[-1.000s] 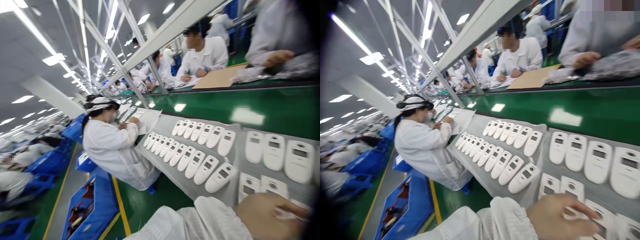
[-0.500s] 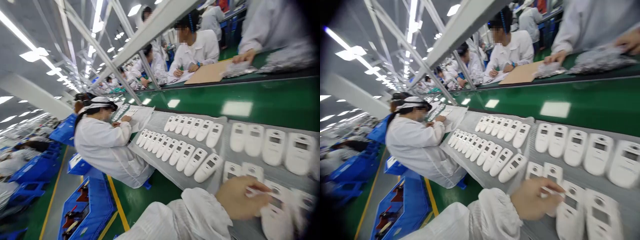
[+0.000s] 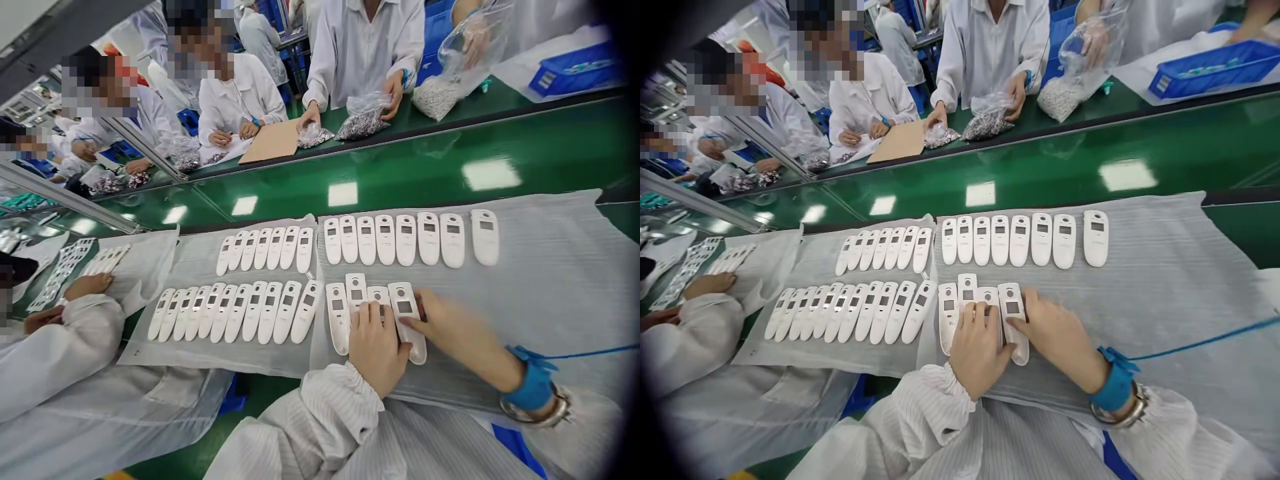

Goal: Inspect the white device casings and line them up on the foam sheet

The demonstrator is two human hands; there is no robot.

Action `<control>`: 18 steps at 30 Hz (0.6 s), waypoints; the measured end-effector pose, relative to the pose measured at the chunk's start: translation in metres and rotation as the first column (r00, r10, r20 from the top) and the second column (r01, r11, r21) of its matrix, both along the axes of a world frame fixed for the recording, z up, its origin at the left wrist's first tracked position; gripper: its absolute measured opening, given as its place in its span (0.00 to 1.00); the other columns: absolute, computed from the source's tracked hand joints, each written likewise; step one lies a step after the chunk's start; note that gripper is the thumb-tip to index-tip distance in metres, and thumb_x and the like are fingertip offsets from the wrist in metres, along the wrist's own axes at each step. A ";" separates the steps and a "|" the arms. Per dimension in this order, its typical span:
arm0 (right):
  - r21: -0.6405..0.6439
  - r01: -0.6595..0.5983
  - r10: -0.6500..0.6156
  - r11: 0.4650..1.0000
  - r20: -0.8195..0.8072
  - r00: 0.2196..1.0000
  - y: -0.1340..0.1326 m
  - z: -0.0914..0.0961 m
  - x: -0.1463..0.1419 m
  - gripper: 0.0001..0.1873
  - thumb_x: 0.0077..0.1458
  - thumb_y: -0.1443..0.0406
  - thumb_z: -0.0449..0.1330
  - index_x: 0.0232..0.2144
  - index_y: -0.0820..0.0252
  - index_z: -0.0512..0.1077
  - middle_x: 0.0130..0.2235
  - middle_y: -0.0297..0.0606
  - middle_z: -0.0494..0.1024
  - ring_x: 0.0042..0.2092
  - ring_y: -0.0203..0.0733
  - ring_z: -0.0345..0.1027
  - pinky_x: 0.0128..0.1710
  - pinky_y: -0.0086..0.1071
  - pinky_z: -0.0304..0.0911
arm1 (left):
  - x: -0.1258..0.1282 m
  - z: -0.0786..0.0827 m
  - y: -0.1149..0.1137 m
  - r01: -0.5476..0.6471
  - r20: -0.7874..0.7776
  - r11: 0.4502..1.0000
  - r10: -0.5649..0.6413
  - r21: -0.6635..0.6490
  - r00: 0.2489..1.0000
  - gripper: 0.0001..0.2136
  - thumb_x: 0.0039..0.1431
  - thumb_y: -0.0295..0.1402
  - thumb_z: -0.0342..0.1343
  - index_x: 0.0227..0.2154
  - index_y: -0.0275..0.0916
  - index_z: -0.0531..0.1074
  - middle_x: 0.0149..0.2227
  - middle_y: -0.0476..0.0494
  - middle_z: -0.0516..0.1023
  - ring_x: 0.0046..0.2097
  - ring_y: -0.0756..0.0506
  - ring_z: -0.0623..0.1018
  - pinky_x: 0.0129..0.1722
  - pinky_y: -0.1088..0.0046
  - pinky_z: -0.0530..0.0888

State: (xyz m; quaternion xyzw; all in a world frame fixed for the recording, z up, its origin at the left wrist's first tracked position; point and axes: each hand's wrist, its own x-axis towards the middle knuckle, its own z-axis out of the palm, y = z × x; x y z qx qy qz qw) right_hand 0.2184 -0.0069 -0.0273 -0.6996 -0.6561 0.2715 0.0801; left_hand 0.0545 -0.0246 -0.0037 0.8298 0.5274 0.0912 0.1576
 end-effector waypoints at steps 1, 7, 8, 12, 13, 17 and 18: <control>-0.042 0.000 -0.001 0.999 -0.016 1.000 -0.001 -0.002 -0.002 0.12 0.52 0.55 0.57 0.30 0.57 0.62 0.27 0.35 0.72 0.26 0.44 0.66 0.23 0.32 0.52 | 0.002 0.001 0.000 -0.002 -0.032 1.000 0.002 0.000 0.999 0.17 0.51 0.37 0.60 0.42 0.35 0.66 0.45 0.37 0.68 0.50 0.35 0.65 0.48 0.55 0.68; -0.050 0.277 -0.272 0.959 -0.420 0.866 -0.003 0.010 0.027 0.09 0.50 0.57 0.53 0.27 0.56 0.62 0.29 0.38 0.72 0.33 0.48 0.67 0.32 0.38 0.59 | 0.009 0.002 0.012 -0.053 -0.120 0.999 0.052 -0.002 0.991 0.09 0.51 0.27 0.54 0.37 0.31 0.69 0.39 0.35 0.69 0.45 0.37 0.67 0.46 0.55 0.68; -0.107 0.350 -0.352 0.930 -0.526 0.774 -0.005 0.017 0.031 0.08 0.50 0.58 0.54 0.28 0.56 0.64 0.31 0.40 0.73 0.35 0.49 0.68 0.33 0.39 0.60 | 0.010 0.001 0.014 -0.062 -0.125 0.998 0.062 0.006 0.990 0.09 0.50 0.27 0.54 0.36 0.30 0.69 0.38 0.34 0.69 0.44 0.36 0.67 0.46 0.55 0.68; -0.403 0.371 -0.531 0.837 -0.764 0.367 -0.015 0.046 0.037 0.07 0.55 0.58 0.57 0.30 0.54 0.66 0.32 0.40 0.72 0.28 0.41 0.62 0.28 0.34 0.58 | 0.011 0.000 0.024 -0.126 0.012 0.992 0.125 0.007 0.992 0.06 0.47 0.24 0.52 0.30 0.32 0.69 0.35 0.32 0.71 0.45 0.33 0.67 0.46 0.51 0.66; -0.428 0.356 -0.539 0.831 -0.778 0.322 -0.018 0.050 0.037 0.08 0.55 0.58 0.58 0.29 0.53 0.66 0.29 0.38 0.70 0.26 0.38 0.58 0.25 0.33 0.56 | 0.009 0.002 0.027 -0.159 0.138 0.986 0.164 -0.046 0.977 0.04 0.47 0.24 0.52 0.28 0.34 0.68 0.34 0.33 0.71 0.46 0.33 0.67 0.47 0.50 0.65; -0.488 0.299 -0.548 0.820 -0.819 0.167 -0.024 0.051 0.033 0.12 0.57 0.53 0.56 0.33 0.54 0.69 0.27 0.36 0.64 0.22 0.35 0.47 0.17 0.30 0.50 | 0.001 0.016 0.035 -0.072 0.630 0.884 0.385 -0.462 0.674 0.04 0.57 0.34 0.49 0.28 0.40 0.62 0.33 0.41 0.75 0.44 0.38 0.73 0.47 0.54 0.68; -0.501 0.299 -0.554 0.812 -0.823 0.126 -0.025 0.049 0.031 0.14 0.58 0.52 0.55 0.35 0.54 0.70 0.28 0.36 0.64 0.22 0.34 0.47 0.16 0.30 0.49 | 0.000 0.019 0.037 0.037 0.688 0.816 0.461 -0.577 0.560 0.07 0.59 0.37 0.47 0.30 0.41 0.61 0.33 0.42 0.76 0.41 0.40 0.75 0.44 0.56 0.70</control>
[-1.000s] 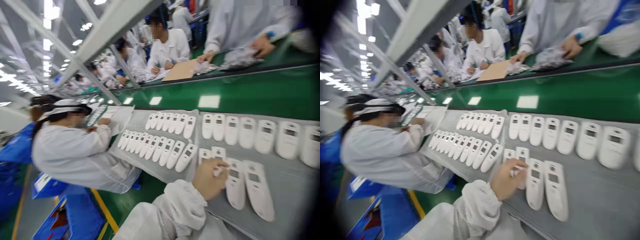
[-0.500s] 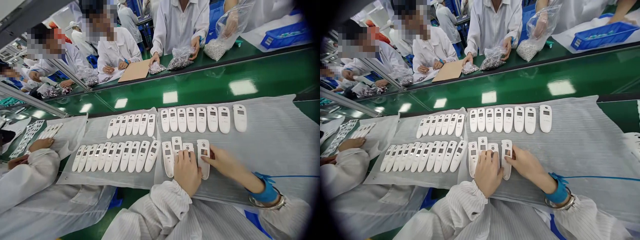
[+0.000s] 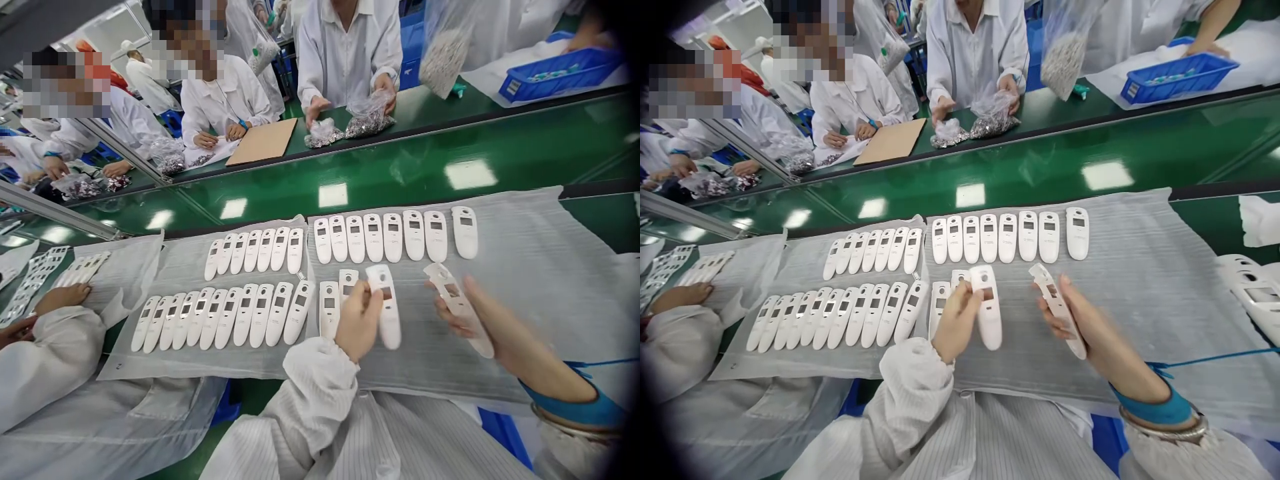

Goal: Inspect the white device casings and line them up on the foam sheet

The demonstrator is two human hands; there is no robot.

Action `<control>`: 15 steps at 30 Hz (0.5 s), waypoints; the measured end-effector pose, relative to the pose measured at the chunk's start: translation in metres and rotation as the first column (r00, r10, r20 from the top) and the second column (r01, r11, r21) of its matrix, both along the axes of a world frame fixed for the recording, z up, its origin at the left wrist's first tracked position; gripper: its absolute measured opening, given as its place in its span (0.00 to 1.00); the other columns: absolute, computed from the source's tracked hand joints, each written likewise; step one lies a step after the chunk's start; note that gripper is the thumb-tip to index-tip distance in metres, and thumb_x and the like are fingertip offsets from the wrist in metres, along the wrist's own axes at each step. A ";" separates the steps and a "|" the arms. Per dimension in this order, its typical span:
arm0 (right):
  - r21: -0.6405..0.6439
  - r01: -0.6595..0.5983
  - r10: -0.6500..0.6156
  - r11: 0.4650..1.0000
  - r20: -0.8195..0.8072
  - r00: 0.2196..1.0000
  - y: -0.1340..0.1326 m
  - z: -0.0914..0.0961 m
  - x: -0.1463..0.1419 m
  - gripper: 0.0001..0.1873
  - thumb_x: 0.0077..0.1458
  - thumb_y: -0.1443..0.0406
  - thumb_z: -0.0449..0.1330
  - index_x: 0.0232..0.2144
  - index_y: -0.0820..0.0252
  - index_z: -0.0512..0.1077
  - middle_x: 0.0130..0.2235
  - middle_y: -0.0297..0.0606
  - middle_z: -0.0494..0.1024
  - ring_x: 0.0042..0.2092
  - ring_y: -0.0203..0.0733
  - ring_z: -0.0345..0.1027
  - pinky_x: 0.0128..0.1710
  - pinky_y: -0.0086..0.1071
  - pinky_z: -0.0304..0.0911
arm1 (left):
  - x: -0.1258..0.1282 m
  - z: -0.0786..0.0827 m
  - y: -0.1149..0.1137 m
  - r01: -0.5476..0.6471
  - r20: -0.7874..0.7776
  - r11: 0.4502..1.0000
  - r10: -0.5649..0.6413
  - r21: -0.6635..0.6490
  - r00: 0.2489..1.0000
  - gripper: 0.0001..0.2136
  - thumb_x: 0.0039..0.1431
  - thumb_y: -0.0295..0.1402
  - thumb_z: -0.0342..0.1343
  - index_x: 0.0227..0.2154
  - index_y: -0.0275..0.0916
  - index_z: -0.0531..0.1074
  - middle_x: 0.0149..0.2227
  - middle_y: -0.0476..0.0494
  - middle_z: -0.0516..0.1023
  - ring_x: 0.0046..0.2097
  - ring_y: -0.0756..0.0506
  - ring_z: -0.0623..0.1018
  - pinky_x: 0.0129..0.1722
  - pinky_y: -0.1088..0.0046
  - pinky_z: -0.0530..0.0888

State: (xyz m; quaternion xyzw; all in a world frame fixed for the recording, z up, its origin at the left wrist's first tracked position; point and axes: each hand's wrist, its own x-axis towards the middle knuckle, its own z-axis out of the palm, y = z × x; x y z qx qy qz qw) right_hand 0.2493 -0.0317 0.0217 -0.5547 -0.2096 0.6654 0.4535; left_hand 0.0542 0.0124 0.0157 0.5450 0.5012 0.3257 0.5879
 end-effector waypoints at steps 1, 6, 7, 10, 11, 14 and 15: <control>-0.006 0.027 -0.027 1.000 -0.016 1.000 -0.001 -0.002 -0.003 0.15 0.58 0.51 0.55 0.36 0.54 0.71 0.28 0.36 0.64 0.22 0.34 0.48 0.15 0.29 0.49 | -0.001 0.003 0.002 0.035 0.176 0.991 -0.012 -0.126 0.984 0.08 0.60 0.40 0.47 0.31 0.41 0.60 0.33 0.43 0.76 0.38 0.41 0.77 0.41 0.59 0.72; 0.069 0.025 -0.032 0.997 0.099 0.995 0.001 -0.001 -0.026 0.18 0.54 0.53 0.61 0.46 0.51 0.72 0.40 0.39 0.73 0.38 0.44 0.67 0.32 0.31 0.69 | -0.004 0.008 0.006 0.145 0.550 0.887 0.137 -0.438 0.824 0.15 0.53 0.41 0.59 0.37 0.40 0.63 0.34 0.45 0.77 0.33 0.45 0.79 0.30 0.69 0.75; 0.122 -0.010 -0.003 0.992 0.106 0.994 0.001 0.001 -0.029 0.19 0.54 0.53 0.61 0.47 0.51 0.72 0.44 0.39 0.73 0.43 0.45 0.68 0.36 0.33 0.69 | -0.005 0.009 0.006 0.121 0.523 0.881 0.156 -0.457 0.838 0.16 0.51 0.41 0.60 0.38 0.39 0.64 0.32 0.47 0.76 0.30 0.47 0.78 0.28 0.72 0.75; 0.219 -0.084 0.052 0.972 0.148 0.988 0.003 0.007 -0.036 0.21 0.54 0.54 0.62 0.49 0.52 0.70 0.50 0.39 0.73 0.47 0.48 0.68 0.40 0.35 0.70 | -0.008 0.010 0.007 0.073 0.439 0.868 0.175 -0.491 0.881 0.19 0.46 0.43 0.63 0.37 0.39 0.66 0.27 0.52 0.73 0.23 0.50 0.75 0.21 0.75 0.73; 0.218 -0.096 0.059 0.971 0.170 0.984 0.004 0.008 -0.036 0.22 0.54 0.53 0.62 0.50 0.52 0.70 0.49 0.40 0.73 0.47 0.48 0.68 0.40 0.36 0.70 | -0.009 0.011 0.008 0.072 0.428 0.867 0.170 -0.493 0.887 0.19 0.45 0.43 0.64 0.36 0.39 0.67 0.26 0.52 0.72 0.22 0.50 0.75 0.20 0.76 0.72; 0.208 -0.118 0.074 0.971 0.206 0.976 0.004 0.009 -0.035 0.23 0.54 0.53 0.62 0.51 0.53 0.69 0.49 0.41 0.74 0.46 0.49 0.69 0.40 0.37 0.71 | -0.014 0.014 0.008 0.085 0.436 0.868 0.159 -0.490 0.886 0.18 0.45 0.43 0.64 0.34 0.39 0.66 0.24 0.53 0.71 0.19 0.52 0.72 0.18 0.79 0.69; 0.209 -0.112 0.068 0.971 0.207 0.976 0.003 0.009 -0.034 0.23 0.54 0.53 0.62 0.50 0.53 0.69 0.49 0.41 0.74 0.46 0.49 0.69 0.40 0.37 0.71 | -0.015 0.015 0.008 0.086 0.434 0.869 0.155 -0.487 0.888 0.18 0.45 0.43 0.64 0.34 0.39 0.66 0.24 0.54 0.71 0.19 0.53 0.71 0.17 0.79 0.68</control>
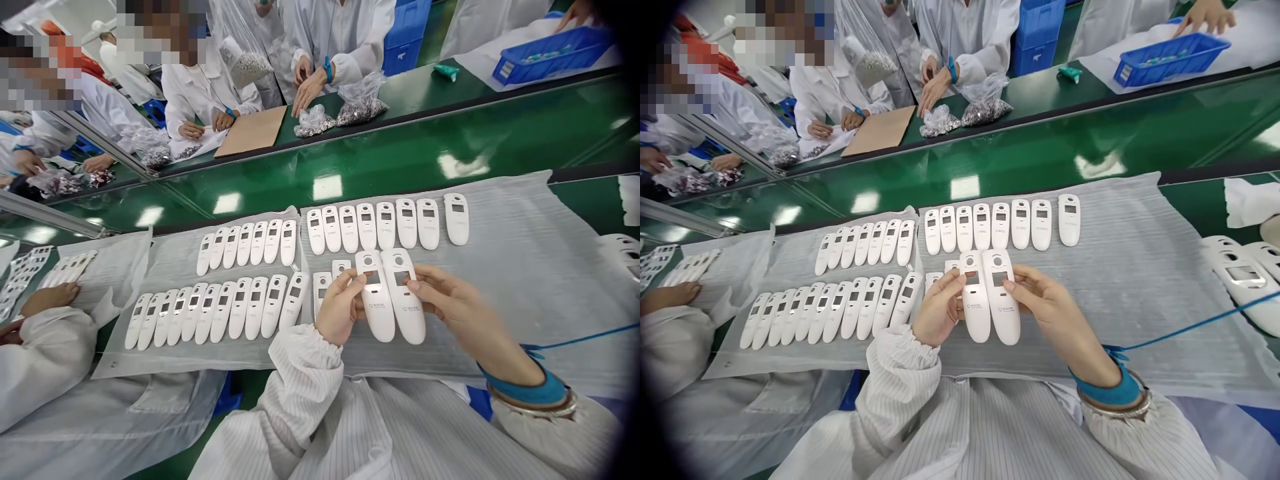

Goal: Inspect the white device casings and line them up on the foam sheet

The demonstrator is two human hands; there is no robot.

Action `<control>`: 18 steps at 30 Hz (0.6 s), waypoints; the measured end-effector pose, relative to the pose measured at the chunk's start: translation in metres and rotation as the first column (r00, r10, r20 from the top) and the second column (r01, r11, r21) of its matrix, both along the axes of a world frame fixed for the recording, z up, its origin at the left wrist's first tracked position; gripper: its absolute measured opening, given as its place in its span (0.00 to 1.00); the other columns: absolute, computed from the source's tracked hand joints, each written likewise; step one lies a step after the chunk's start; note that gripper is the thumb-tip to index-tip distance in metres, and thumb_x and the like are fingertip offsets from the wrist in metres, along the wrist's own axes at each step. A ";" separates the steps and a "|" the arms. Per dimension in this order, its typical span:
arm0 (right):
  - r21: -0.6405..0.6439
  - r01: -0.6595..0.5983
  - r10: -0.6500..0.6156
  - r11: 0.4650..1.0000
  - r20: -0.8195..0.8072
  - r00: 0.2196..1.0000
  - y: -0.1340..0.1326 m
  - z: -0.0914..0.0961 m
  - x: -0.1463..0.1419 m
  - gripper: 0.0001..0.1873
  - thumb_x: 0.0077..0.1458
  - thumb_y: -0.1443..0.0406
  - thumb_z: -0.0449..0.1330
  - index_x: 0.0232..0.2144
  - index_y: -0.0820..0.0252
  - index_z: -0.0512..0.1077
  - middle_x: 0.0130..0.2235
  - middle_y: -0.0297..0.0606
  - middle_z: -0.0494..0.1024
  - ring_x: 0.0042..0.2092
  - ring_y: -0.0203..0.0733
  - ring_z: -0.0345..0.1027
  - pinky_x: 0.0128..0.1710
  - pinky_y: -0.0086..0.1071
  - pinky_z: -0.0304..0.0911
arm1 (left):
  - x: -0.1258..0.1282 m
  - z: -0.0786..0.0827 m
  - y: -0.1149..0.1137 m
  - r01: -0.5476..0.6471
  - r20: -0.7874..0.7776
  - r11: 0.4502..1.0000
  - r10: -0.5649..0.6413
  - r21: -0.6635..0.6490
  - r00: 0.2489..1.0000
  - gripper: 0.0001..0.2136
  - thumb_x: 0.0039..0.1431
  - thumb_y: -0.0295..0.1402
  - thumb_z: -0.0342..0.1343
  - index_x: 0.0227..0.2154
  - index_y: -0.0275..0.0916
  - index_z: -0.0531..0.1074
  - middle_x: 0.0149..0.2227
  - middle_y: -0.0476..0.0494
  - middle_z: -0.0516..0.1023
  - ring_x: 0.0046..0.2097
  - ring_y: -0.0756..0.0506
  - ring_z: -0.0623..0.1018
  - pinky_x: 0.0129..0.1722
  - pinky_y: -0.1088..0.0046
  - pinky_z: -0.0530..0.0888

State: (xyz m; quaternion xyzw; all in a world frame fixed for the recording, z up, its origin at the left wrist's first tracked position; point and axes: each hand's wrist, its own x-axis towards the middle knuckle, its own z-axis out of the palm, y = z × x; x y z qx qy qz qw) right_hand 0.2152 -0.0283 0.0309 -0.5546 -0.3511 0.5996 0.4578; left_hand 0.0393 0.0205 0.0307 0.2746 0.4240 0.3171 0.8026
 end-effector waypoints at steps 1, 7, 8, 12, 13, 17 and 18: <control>0.003 0.005 -0.005 1.000 -0.005 1.000 0.000 0.000 0.000 0.23 0.54 0.53 0.62 0.50 0.53 0.70 0.49 0.40 0.73 0.46 0.48 0.69 0.40 0.36 0.71 | -0.001 0.001 0.000 0.006 -0.009 1.000 -0.006 0.007 1.000 0.18 0.46 0.43 0.63 0.35 0.39 0.66 0.24 0.53 0.72 0.19 0.53 0.71 0.18 0.79 0.68; 0.001 0.064 -0.064 0.998 -0.005 0.998 -0.001 0.003 -0.003 0.23 0.51 0.53 0.64 0.48 0.54 0.71 0.48 0.41 0.74 0.46 0.50 0.69 0.37 0.36 0.71 | 0.001 0.008 -0.006 0.097 0.026 0.984 -0.102 0.153 0.994 0.29 0.40 0.31 0.69 0.47 0.38 0.66 0.39 0.43 0.78 0.41 0.44 0.77 0.38 0.71 0.74; 0.000 0.075 -0.075 0.997 -0.005 0.997 -0.001 0.003 -0.003 0.23 0.51 0.53 0.64 0.48 0.54 0.71 0.48 0.41 0.74 0.46 0.50 0.69 0.36 0.36 0.71 | 0.002 0.008 -0.006 0.103 0.042 0.980 -0.111 0.169 0.993 0.30 0.38 0.29 0.70 0.47 0.37 0.66 0.41 0.43 0.78 0.44 0.43 0.77 0.42 0.68 0.73; -0.006 0.100 -0.100 0.995 -0.035 0.994 0.000 0.003 -0.004 0.23 0.49 0.53 0.65 0.46 0.54 0.71 0.49 0.40 0.73 0.45 0.49 0.69 0.34 0.34 0.71 | 0.000 0.010 -0.006 0.141 0.069 0.976 -0.154 0.166 0.986 0.31 0.37 0.26 0.70 0.47 0.37 0.66 0.42 0.42 0.78 0.45 0.41 0.77 0.45 0.65 0.71; -0.010 0.112 -0.112 0.994 -0.041 0.993 0.000 0.003 -0.004 0.22 0.49 0.53 0.65 0.45 0.54 0.71 0.49 0.40 0.73 0.45 0.49 0.69 0.34 0.33 0.70 | -0.002 0.010 -0.005 0.160 0.085 0.974 -0.176 0.161 0.981 0.31 0.37 0.25 0.69 0.48 0.37 0.66 0.43 0.41 0.77 0.45 0.41 0.76 0.45 0.65 0.71; -0.023 0.141 -0.142 0.990 -0.034 0.989 -0.002 0.004 -0.004 0.22 0.49 0.53 0.65 0.45 0.54 0.71 0.49 0.40 0.73 0.46 0.48 0.69 0.35 0.33 0.70 | -0.006 0.011 -0.004 0.233 0.142 0.964 -0.250 0.130 0.958 0.34 0.37 0.24 0.69 0.52 0.38 0.64 0.47 0.39 0.76 0.46 0.39 0.76 0.41 0.67 0.72; -0.020 0.137 -0.137 0.990 -0.025 0.990 -0.002 0.005 -0.004 0.22 0.50 0.53 0.65 0.45 0.54 0.71 0.49 0.39 0.73 0.46 0.48 0.69 0.34 0.33 0.70 | -0.006 0.011 -0.004 0.239 0.136 0.964 -0.255 0.121 0.957 0.35 0.37 0.25 0.69 0.52 0.38 0.64 0.46 0.39 0.76 0.46 0.39 0.76 0.40 0.67 0.72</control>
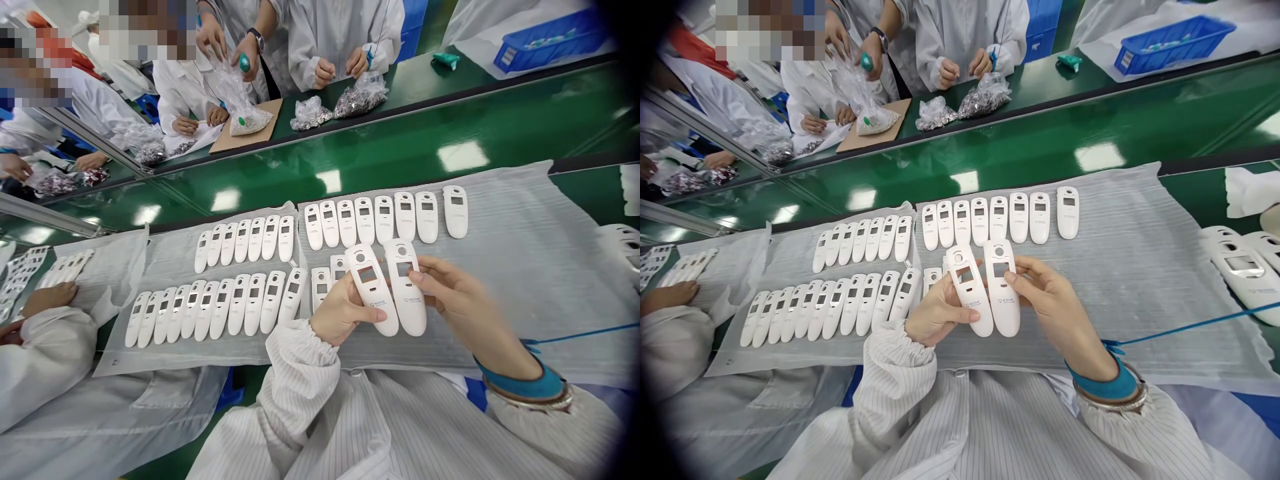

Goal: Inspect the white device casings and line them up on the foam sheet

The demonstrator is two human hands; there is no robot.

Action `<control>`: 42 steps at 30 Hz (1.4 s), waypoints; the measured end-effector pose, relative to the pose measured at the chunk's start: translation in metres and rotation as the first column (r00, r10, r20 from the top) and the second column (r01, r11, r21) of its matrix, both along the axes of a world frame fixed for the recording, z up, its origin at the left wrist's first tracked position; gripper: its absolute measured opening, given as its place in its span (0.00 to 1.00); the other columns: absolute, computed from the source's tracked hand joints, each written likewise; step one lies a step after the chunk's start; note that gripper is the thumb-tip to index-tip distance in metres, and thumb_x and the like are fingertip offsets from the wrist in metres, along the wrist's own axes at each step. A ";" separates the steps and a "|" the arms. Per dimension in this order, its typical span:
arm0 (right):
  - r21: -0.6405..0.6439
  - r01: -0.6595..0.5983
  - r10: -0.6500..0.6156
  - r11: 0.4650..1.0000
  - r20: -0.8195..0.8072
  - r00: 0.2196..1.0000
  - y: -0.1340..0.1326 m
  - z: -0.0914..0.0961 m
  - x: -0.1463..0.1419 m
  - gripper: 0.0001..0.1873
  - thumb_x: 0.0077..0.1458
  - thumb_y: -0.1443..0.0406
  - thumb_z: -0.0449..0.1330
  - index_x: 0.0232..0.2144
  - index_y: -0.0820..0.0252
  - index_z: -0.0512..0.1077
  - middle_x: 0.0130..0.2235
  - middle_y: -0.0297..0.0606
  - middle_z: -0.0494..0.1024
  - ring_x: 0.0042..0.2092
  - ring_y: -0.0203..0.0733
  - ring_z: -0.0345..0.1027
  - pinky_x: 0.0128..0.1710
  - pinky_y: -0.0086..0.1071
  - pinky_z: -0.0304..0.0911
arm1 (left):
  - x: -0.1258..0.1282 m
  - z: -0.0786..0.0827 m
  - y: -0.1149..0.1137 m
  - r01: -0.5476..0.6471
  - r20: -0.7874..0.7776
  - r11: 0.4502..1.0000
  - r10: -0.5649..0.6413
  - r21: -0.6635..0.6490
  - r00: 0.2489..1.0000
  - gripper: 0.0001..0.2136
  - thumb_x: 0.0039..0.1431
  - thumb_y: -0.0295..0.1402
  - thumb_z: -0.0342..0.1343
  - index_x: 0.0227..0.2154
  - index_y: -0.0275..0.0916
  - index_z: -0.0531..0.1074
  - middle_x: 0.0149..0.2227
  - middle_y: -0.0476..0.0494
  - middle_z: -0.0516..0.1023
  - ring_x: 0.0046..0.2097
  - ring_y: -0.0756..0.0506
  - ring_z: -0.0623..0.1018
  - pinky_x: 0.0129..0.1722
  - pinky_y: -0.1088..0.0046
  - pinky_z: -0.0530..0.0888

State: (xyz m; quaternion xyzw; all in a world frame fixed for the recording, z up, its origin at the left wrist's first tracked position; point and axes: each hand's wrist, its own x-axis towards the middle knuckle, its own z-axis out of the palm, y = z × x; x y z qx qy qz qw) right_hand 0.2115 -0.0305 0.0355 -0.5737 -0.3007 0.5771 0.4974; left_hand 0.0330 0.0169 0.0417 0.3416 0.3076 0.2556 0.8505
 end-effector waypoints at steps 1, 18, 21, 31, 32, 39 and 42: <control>0.004 -0.005 0.005 1.000 0.010 1.000 -0.001 0.001 0.000 0.22 0.50 0.53 0.65 0.46 0.54 0.71 0.49 0.39 0.73 0.45 0.48 0.69 0.34 0.33 0.70 | 0.000 0.000 0.000 -0.001 -0.009 1.000 0.001 -0.004 1.000 0.35 0.38 0.25 0.69 0.52 0.38 0.64 0.46 0.39 0.76 0.46 0.39 0.76 0.40 0.67 0.72; 0.058 -0.425 0.424 0.903 0.026 0.905 -0.015 -0.016 -0.024 0.24 0.52 0.57 0.63 0.50 0.53 0.63 0.39 0.35 0.71 0.37 0.41 0.66 0.33 0.33 0.66 | 0.006 -0.011 0.001 -0.372 -0.220 0.914 0.400 0.158 0.890 0.18 0.40 0.30 0.69 0.35 0.35 0.71 0.33 0.46 0.78 0.34 0.47 0.77 0.36 0.70 0.74; 0.053 -0.479 0.477 0.876 0.048 0.877 -0.018 -0.013 -0.022 0.14 0.56 0.54 0.59 0.40 0.56 0.69 0.31 0.33 0.71 0.31 0.38 0.63 0.30 0.32 0.64 | 0.002 -0.011 0.003 -0.369 -0.222 0.918 0.393 0.143 0.892 0.18 0.40 0.30 0.69 0.35 0.34 0.70 0.32 0.46 0.78 0.33 0.47 0.76 0.34 0.70 0.73; 0.052 -0.206 0.202 0.977 0.063 0.977 -0.012 -0.013 -0.019 0.20 0.60 0.49 0.53 0.39 0.56 0.74 0.40 0.39 0.76 0.41 0.48 0.70 0.39 0.38 0.67 | -0.002 -0.002 0.002 -0.279 -0.145 0.957 0.288 0.077 0.947 0.18 0.42 0.32 0.68 0.37 0.35 0.70 0.32 0.46 0.78 0.32 0.45 0.77 0.30 0.69 0.75; 0.098 -0.174 0.165 0.980 0.093 0.982 -0.012 -0.013 -0.020 0.18 0.59 0.50 0.55 0.43 0.55 0.71 0.45 0.39 0.74 0.45 0.48 0.69 0.40 0.37 0.67 | -0.002 -0.002 0.001 -0.272 -0.141 0.959 0.282 0.083 0.949 0.18 0.42 0.32 0.68 0.36 0.36 0.70 0.32 0.46 0.78 0.32 0.45 0.78 0.30 0.68 0.75; 0.175 -0.187 0.172 0.967 0.099 0.980 -0.011 -0.008 -0.024 0.19 0.54 0.55 0.63 0.45 0.54 0.68 0.41 0.37 0.74 0.42 0.44 0.68 0.38 0.33 0.66 | 0.006 -0.003 -0.010 -0.228 -0.156 0.961 0.252 0.157 0.955 0.17 0.41 0.31 0.69 0.34 0.35 0.72 0.32 0.47 0.78 0.34 0.47 0.77 0.34 0.70 0.75; 0.130 -0.093 0.095 0.987 -0.011 0.995 -0.011 -0.013 -0.022 0.15 0.51 0.54 0.65 0.35 0.57 0.72 0.30 0.34 0.73 0.32 0.39 0.66 0.29 0.29 0.62 | 0.010 -0.001 -0.015 -0.152 -0.160 0.973 0.180 0.173 0.971 0.15 0.42 0.34 0.68 0.33 0.35 0.72 0.30 0.47 0.77 0.33 0.46 0.77 0.36 0.66 0.75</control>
